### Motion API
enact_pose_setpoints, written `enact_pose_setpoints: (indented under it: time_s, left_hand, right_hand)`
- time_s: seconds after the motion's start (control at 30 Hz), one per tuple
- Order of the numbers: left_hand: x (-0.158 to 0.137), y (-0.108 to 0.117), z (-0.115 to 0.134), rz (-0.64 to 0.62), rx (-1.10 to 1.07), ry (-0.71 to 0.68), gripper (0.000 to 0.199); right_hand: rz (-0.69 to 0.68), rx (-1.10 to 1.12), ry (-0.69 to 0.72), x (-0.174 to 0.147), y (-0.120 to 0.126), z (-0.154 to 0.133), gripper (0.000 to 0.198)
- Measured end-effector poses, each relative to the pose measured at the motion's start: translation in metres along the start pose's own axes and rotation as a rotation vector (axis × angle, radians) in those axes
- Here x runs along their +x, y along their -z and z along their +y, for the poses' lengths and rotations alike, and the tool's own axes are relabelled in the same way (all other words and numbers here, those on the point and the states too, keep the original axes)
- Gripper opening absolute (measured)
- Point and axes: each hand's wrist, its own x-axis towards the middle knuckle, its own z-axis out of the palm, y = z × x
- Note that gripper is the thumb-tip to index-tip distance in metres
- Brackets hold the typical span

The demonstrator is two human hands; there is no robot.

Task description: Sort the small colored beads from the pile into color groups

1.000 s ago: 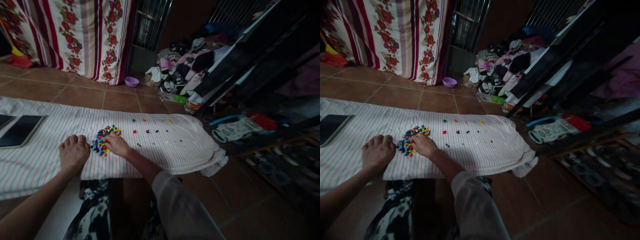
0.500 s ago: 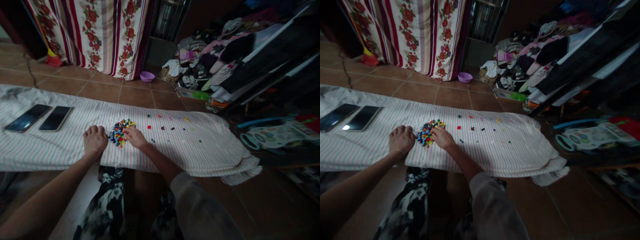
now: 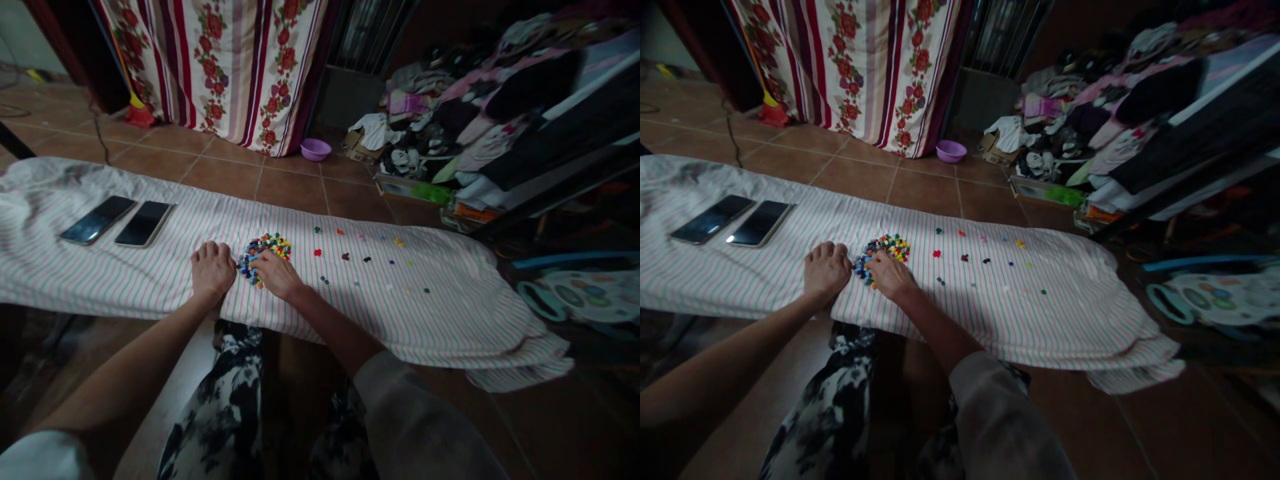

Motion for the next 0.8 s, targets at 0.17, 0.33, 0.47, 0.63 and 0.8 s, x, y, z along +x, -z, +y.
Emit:
enact_pose_setpoints:
  time_s: [0.17, 0.33, 0.47, 0.63, 0.8]
  left_hand:
    - [0.000, -0.002, -0.001, 0.017, -0.013, -0.009, 0.034]
    - [0.000, -0.001, 0.000, 0.006, -0.019, -0.009, 0.035]
    - [0.000, -0.001, 0.001, 0.006, -0.065, 0.010, 0.035]
    - [0.000, -0.001, 0.000, 0.001, -0.050, 0.021, 0.036]
    - [-0.002, 0.008, 0.002, -0.027, -0.005, -0.003, 0.036]
  right_hand:
    - [-0.051, -0.056, 0.002, 0.003, 0.003, 0.000, 0.019]
    - [0.009, 0.019, 0.038, 0.003, 0.005, 0.004, 0.015]
    - [0.137, 0.128, 0.002, 0.002, 0.005, 0.005, 0.012]
    - [0.208, 0.250, 0.009, -0.008, 0.006, 0.006, 0.006]
    - [0.255, 0.329, -0.060, -0.031, 0.009, 0.015, 0.005]
